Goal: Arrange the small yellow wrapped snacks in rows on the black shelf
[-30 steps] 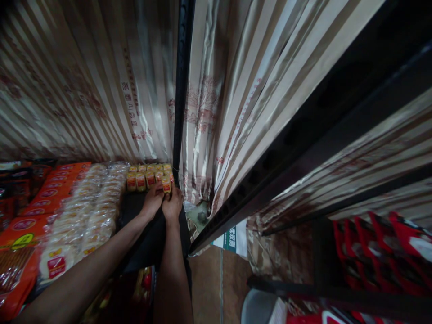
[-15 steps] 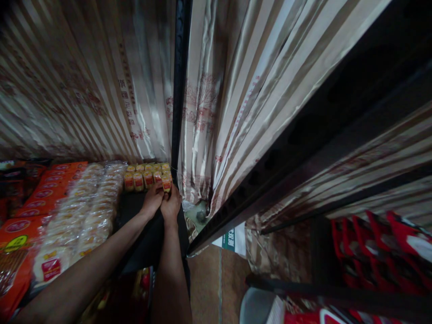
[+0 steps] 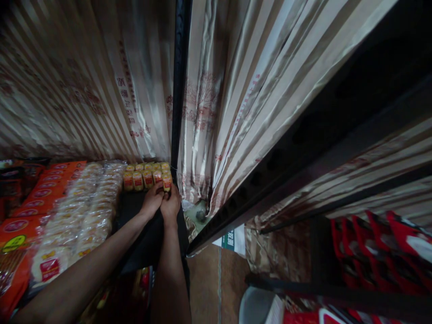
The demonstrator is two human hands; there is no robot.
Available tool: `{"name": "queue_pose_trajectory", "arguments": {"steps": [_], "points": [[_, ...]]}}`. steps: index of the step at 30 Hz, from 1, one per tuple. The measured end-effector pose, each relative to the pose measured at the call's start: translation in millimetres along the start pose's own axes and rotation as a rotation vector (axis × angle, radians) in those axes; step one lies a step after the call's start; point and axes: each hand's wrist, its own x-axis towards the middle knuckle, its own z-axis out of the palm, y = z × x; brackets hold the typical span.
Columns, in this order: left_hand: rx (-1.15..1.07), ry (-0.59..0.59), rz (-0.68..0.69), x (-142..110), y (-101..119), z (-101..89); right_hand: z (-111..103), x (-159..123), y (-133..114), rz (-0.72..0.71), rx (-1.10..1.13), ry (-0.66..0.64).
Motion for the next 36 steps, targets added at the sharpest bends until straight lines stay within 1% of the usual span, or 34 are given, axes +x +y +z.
{"name": "queue_pose_trajectory", "arguments": {"steps": [5, 8, 14, 21, 27, 33, 36], "points": [[0.075, 0.072, -0.022, -6, -1, 0.0, -1, 0, 0, -0.005, 0.031, 0.019], [0.109, 0.088, -0.006, -6, -6, 0.8, -1, 1, 0, -0.007, 0.032, 0.013], [0.115, 0.059, 0.009, -2, -10, 2.2, -1, 0, 1, 0.001, -0.002, -0.008], [0.094, 0.056, 0.031, 1, -12, 2.8, 2, 0, 1, 0.027, 0.022, 0.032], [0.073, 0.042, 0.001, 1, -11, 0.9, 3, -1, 1, 0.009, 0.014, 0.040], [0.101, 0.076, 0.011, -1, -9, 0.8, 1, -2, -3, 0.013, -0.024, 0.034], [0.095, 0.068, -0.005, -1, -9, 2.5, 1, -3, -3, 0.012, -0.037, 0.037]]}}
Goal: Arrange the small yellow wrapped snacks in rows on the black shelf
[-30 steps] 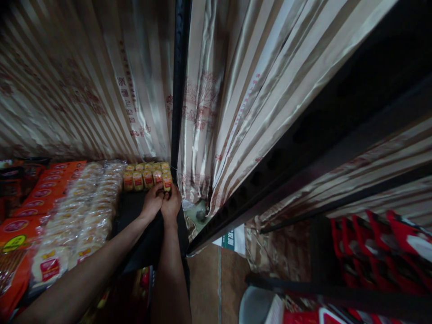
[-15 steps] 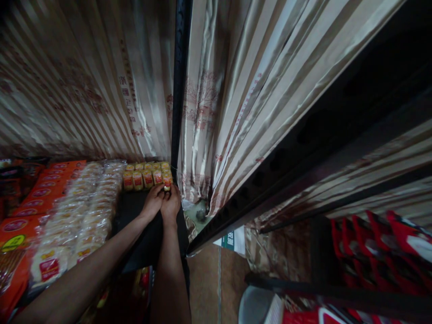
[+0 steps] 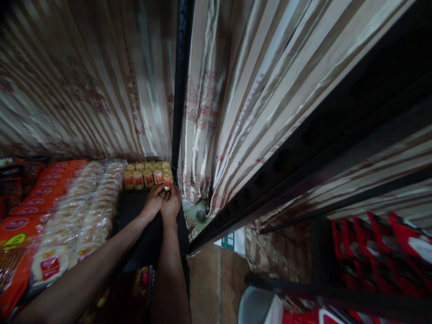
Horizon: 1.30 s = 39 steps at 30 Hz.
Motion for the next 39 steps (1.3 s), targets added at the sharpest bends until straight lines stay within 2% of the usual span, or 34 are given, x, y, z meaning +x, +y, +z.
{"name": "queue_pose_trajectory", "arguments": {"steps": [14, 20, 25, 32, 39], "points": [[0.021, 0.000, 0.051, 0, -8, 0.1, 0, 0, 1, -0.034, 0.039, 0.020], [0.121, 0.012, 0.025, -7, 1, -4.5, 0, -1, -1, -0.017, 0.056, 0.034], [0.217, 0.013, -0.033, -15, 12, -9.2, -4, -5, -6, -0.008, 0.047, 0.054], [0.224, -0.036, -0.089, -29, 8, -14.2, -8, -20, -9, -0.056, 0.047, 0.062], [0.172, -0.115, -0.138, -61, 16, -25.3, -15, -46, -6, -0.043, 0.098, 0.051]]}}
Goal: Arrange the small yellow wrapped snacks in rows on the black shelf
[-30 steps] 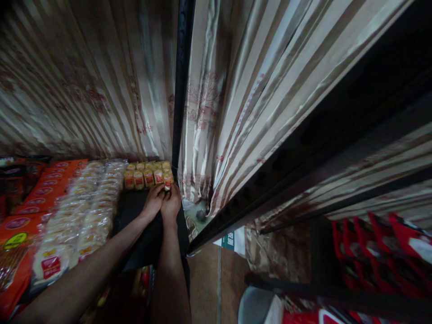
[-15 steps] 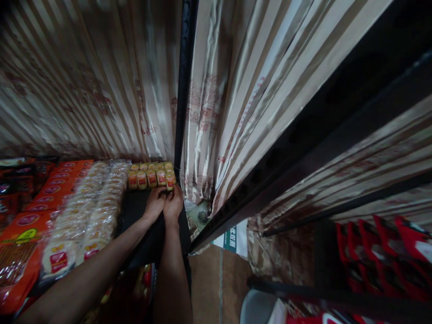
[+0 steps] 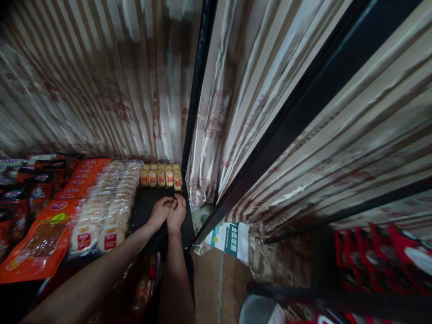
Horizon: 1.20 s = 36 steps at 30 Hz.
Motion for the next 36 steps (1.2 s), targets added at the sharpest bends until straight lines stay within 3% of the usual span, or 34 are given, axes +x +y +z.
{"name": "queue_pose_trajectory", "arguments": {"steps": [15, 22, 30, 36], "points": [[-0.070, 0.002, -0.017, -80, -16, -19.7, -20, -79, -3, -0.044, 0.105, -0.024], [-0.133, 0.037, 0.054, -110, -38, -22.5, -34, -117, -19, -0.080, 0.090, -0.049], [-0.135, 0.054, 0.185, -141, -62, -29.3, -43, -151, -19, -0.159, 0.092, -0.050], [-0.082, 0.053, 0.137, -158, -89, -35.4, -39, -173, -20, -0.176, 0.035, -0.119]]}}
